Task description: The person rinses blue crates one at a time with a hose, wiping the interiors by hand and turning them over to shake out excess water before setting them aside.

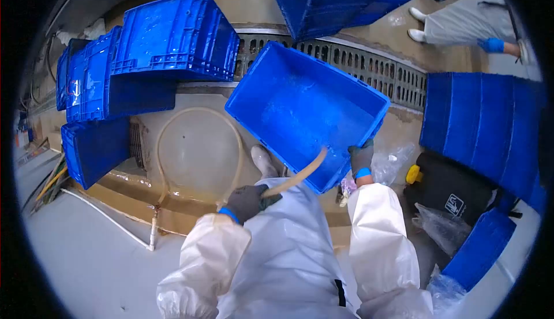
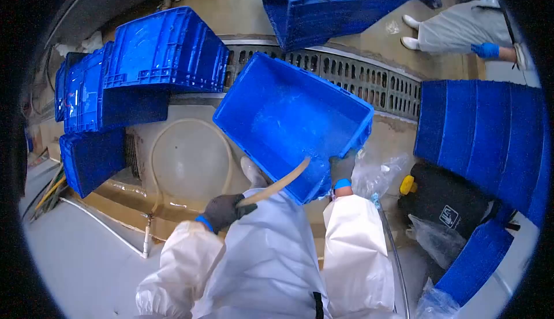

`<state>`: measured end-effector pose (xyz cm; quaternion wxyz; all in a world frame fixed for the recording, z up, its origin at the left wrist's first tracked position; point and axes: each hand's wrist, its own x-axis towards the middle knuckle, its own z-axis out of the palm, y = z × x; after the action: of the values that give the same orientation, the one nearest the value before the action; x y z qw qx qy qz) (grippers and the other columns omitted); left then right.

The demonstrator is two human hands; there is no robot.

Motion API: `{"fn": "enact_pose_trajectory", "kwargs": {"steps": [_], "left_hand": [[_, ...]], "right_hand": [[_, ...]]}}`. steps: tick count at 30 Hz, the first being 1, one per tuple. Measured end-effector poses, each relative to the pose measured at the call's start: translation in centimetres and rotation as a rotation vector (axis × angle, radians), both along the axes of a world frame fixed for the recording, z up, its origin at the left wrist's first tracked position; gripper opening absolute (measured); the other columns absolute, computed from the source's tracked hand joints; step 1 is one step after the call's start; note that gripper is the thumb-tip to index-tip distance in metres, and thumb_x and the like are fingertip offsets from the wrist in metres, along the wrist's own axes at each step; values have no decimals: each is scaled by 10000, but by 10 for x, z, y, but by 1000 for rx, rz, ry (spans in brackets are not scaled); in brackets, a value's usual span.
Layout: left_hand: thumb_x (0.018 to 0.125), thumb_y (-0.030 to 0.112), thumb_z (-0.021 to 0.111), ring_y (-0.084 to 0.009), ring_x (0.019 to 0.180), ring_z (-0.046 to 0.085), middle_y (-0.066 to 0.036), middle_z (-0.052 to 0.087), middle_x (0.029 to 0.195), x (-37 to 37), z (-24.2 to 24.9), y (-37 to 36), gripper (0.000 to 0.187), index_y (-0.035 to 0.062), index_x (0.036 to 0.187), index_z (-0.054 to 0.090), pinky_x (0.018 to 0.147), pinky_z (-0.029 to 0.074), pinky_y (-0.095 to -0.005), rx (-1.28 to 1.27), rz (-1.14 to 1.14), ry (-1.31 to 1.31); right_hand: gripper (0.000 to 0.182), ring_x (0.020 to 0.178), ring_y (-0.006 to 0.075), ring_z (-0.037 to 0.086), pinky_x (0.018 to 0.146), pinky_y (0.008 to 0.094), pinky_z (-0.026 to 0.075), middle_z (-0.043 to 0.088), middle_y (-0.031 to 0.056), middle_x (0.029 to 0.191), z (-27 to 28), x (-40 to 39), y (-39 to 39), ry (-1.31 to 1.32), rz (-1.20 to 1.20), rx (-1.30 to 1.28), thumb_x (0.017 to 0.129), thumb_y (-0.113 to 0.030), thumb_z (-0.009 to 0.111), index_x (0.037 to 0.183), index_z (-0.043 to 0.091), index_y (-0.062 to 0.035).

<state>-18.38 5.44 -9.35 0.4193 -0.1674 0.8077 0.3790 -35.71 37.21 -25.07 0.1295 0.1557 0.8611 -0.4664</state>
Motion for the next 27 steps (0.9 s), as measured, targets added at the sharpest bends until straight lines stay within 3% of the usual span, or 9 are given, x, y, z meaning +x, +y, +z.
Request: {"fn": "enact_pose_trajectory", "kwargs": {"steps": [2, 6, 12, 20, 26, 27], "left_hand": [[846, 618, 582, -374, 859, 652, -190, 681, 873, -19, -15, 4, 533, 105, 948, 684, 764, 495, -472, -36, -41, -13], [848, 602, 594, -374, 790, 659, -170, 683, 816, -42, -13, 19, 523, 102, 966, 689, 734, 501, -479, -149, 29, -30], [854, 576, 609, -362, 759, 662, -155, 684, 795, -60, -17, 60, 476, 119, 955, 698, 707, 502, -474, 24, 50, -5], [854, 544, 620, -389, 798, 658, -173, 684, 812, -58, -77, 70, 441, 108, 902, 667, 714, 498, -484, -223, 92, -3], [856, 523, 634, -384, 721, 652, -185, 659, 727, -43, -91, 44, 442, 82, 856, 647, 650, 495, -478, -312, 144, -25], [856, 518, 637, -380, 707, 652, -181, 657, 713, -39, -97, 42, 438, 81, 851, 646, 643, 494, -477, -307, 161, -48]], "right_hand": [[429, 944, 307, 626, 873, 390, 484, 657, 183, 1060, -11, 3, 12, 11, -26, -88, 674, -35, 620, 1093, 548, 22], [445, 941, 257, 625, 847, 363, 496, 661, 153, 1043, -22, 17, 38, -58, -91, -158, 656, -20, 643, 1091, 552, 16], [447, 875, 232, 625, 816, 352, 500, 662, 127, 998, -56, 38, 75, -93, -119, -149, 648, 12, 639, 1087, 556, 13], [368, 891, 219, 625, 798, 352, 497, 677, 123, 1004, -80, 29, 105, -112, -178, -139, 736, -89, 694, 1077, 590, 1], [397, 949, 236, 627, 821, 365, 490, 672, 168, 1098, -169, -6, 188, -61, -132, -26, 800, -104, 658, 1167, 590, 31], [406, 971, 262, 626, 845, 375, 485, 663, 182, 1120, -176, -7, 188, -40, -129, 121, 810, -101, 642, 1188, 581, 34]]}}
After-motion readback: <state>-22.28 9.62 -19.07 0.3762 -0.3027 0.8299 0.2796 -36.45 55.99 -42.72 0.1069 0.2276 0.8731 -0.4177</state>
